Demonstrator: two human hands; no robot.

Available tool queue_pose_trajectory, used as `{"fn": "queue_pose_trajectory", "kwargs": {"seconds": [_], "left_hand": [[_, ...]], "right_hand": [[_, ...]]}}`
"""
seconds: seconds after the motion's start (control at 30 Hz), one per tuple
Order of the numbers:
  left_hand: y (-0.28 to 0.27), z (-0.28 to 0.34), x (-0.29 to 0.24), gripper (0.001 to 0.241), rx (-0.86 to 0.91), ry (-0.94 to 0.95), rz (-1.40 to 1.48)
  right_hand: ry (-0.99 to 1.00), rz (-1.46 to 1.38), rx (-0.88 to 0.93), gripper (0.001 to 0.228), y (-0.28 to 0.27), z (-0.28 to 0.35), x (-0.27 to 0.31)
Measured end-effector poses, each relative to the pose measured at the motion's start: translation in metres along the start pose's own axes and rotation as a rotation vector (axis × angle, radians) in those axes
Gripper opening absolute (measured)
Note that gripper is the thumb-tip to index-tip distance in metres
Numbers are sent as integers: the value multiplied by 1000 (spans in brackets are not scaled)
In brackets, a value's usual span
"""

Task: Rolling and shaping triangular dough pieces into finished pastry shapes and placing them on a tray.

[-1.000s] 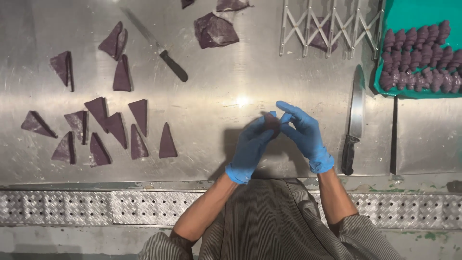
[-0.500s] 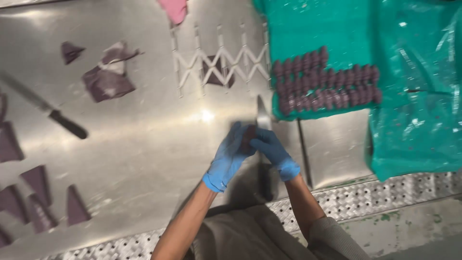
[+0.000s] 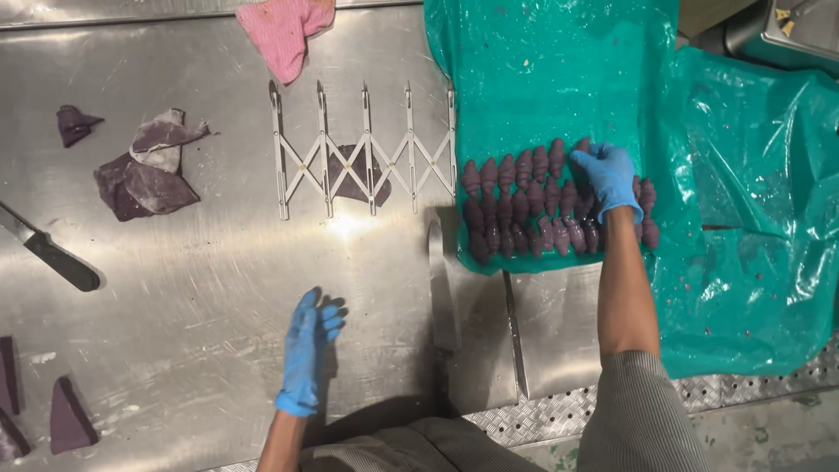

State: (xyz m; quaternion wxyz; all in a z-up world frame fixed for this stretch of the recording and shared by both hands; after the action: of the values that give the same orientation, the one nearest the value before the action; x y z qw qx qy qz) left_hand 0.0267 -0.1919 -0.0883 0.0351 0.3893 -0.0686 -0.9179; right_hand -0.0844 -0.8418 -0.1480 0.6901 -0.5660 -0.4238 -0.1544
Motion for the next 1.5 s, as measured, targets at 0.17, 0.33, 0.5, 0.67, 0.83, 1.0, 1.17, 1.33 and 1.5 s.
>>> {"fn": "queue_pose_trajectory", "kwargs": {"seconds": [0.17, 0.33, 0.5, 0.67, 0.83, 1.0, 1.17, 1.33, 1.5], "left_hand": [[-37, -1, -8, 51, -158, 53, -72], [-98, -16, 20, 47, -254, 149, 45], [-200, -27, 9, 40, -508, 251, 187], [-305, -27, -37, 67, -613, 680, -126], [-405, -19, -84, 54, -969, 724, -827], [-474, -63, -64, 67, -997, 573, -1123], [-527, -116, -32, 42, -548, 285, -443], [-489, -92, -41, 31, -372, 489, -612], [-438, -46, -53, 27, -17, 387, -17]], "right_hand": [[-119, 364, 12, 46, 6, 6, 9], [-544, 786, 98, 48, 18, 0, -24], [-892, 1028, -70, 53, 28, 28, -23], [-665, -78, -416, 11, 8, 137, 20], [-610, -166, -117, 20, 69, 355, 100], [-629, -59, 3, 17, 122, 516, 178], [-569, -88, 280, 18, 195, 638, 288], [-702, -131, 642, 40, 271, 755, 408], [-663, -210, 671, 50, 299, 798, 465]]}}
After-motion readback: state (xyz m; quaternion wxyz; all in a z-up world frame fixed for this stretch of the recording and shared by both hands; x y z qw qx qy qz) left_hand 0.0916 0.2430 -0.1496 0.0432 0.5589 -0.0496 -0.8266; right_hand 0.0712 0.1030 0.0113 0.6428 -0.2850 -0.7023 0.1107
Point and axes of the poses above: each hand's wrist, its own z-axis away from the middle knuckle, its own y-axis out of the palm, x = y × z, the point moved 5 cm from there along -z, towards the middle knuckle, and after that the axes turned 15 degrees about -x, right-handed, at the moved point
